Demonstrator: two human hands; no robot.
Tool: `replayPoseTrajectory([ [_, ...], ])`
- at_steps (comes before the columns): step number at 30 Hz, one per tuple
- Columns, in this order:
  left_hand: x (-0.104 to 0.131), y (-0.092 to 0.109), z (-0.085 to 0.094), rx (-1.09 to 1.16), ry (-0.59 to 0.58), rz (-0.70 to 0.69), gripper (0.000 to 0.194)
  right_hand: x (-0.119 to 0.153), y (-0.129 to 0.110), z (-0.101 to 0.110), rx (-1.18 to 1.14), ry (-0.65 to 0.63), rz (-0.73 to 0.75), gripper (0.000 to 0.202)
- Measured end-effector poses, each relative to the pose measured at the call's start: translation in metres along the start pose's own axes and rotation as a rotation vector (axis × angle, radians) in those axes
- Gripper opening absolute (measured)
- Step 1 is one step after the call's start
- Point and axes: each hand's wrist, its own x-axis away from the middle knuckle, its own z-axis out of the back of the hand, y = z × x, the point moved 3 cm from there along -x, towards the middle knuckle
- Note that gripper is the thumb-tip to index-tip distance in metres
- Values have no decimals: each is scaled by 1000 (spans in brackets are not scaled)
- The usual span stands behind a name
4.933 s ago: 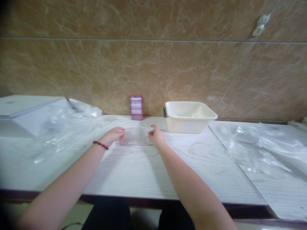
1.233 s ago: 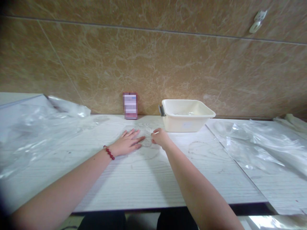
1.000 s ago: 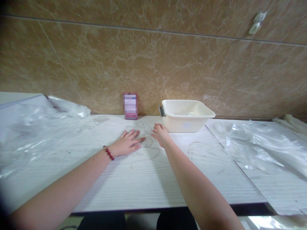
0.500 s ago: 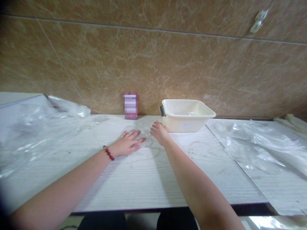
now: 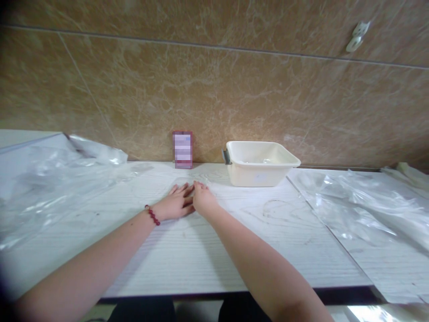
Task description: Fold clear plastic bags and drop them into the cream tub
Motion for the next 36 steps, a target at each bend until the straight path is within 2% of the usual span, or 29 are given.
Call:
replayPoseTrajectory([
  [3,-1,-1,0,15,-1,17,48,-2,10,-6,127,-50,-23,55],
  [8,-2,-1,-2,12,-13,28,47,0,27,-5,191,13,-69,47],
  [14,-1,-4,-2,28,-1,28,53,4,28,-2,246,23,-94,45],
  [23,-6,-15,1,-32,147,129,52,5,28,-3,254,9,-126,48],
  [27,-7,-19,-3,-18,88,174,50,4,31,-4,243,-12,-140,49],
  [32,-3,-24,-3,23,42,240,58,2,41,-3,250,-72,-174,54],
  [36,-2,-24,-2,38,35,259,59,6,49,10,318,-76,-187,58],
])
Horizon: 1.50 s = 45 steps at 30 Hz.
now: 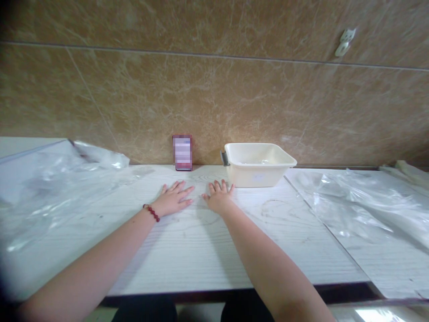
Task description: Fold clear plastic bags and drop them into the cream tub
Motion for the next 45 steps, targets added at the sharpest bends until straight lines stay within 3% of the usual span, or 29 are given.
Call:
replayPoseTrajectory([
  [5,0,0,1,22,-5,22,60,17,11,30,60,-5,119,42],
  [11,0,1,2,43,-2,41,60,39,-7,57,78,-20,371,26],
  [20,1,1,2,48,-6,42,61,47,-24,48,276,-28,367,21],
  [31,2,3,1,4,25,63,67,38,-29,35,267,50,415,20],
  [35,12,21,5,-35,132,-86,81,39,-28,35,233,48,400,21],
  [40,16,38,4,21,117,-250,55,41,-28,42,185,82,378,21],
  [45,14,36,9,168,103,-202,40,40,-22,51,30,151,385,17],
])
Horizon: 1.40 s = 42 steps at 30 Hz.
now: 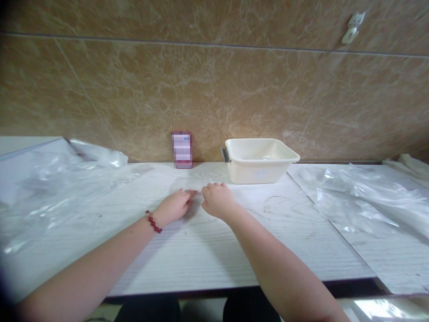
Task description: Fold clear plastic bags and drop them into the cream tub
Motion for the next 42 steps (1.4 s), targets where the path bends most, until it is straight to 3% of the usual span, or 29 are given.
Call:
replayPoseTrajectory([
  [4,4,-5,16,307,73,134,30,-3,18,4,-403,287,-39,26],
  [7,9,-10,28,734,106,168,24,-10,35,-7,-784,347,-105,42],
  [10,13,-12,33,1285,53,221,23,-15,44,-20,-1197,248,-209,47],
  [12,13,-12,34,1570,61,277,22,-16,42,-26,-1472,76,-253,54],
  [14,12,-13,32,1720,83,345,21,-14,35,-28,-1690,-151,-259,64],
  [17,8,-16,24,1808,45,440,22,-10,27,-30,-1855,-360,-274,61],
  [22,3,-30,11,1877,49,479,20,-11,26,-43,-1863,-453,-282,31],
  [29,4,-31,11,1834,27,447,28,-19,31,-56,-1847,-383,-302,8],
  [36,4,-34,10,1741,16,407,33,-19,33,-54,-1778,-307,-336,20],
  [42,3,-42,4,1665,66,425,18,-19,33,-52,-1792,-250,-363,15],
])
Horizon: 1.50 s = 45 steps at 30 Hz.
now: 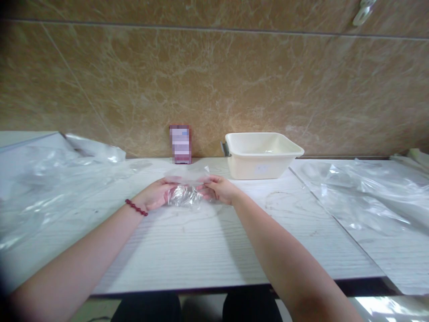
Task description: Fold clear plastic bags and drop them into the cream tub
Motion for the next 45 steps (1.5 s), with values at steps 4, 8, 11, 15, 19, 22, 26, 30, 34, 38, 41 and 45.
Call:
replayPoseTrajectory([
  [4,7,5,-4,-26,-127,-87,18,-2,-1,0,77,85,59,15],
  [8,18,13,-14,-62,-271,-61,48,-5,-5,2,130,131,163,14],
  [11,18,16,-17,-64,-179,-28,55,-5,-7,4,169,164,198,11],
  [15,11,7,-17,9,-77,84,48,-4,-8,3,148,161,233,9],
  [19,6,-6,-15,60,-74,110,27,-5,-9,2,171,185,239,7],
  [22,6,-10,-15,34,-46,81,25,-5,-11,2,129,186,284,4],
  [26,6,-5,-16,46,24,4,27,-4,-16,3,-27,186,394,19],
  [30,5,1,-14,90,69,-64,28,-4,-16,6,-78,227,397,25],
  [34,5,2,-13,115,51,-111,27,-5,-12,2,-74,168,335,22],
  [38,5,3,-13,124,42,-144,26,-6,-8,-2,-21,93,260,27],
  [41,5,4,-13,125,29,-151,25,-6,-6,-2,86,72,218,29],
  [45,6,3,-12,120,0,-117,28,-7,-3,1,243,62,220,27],
])
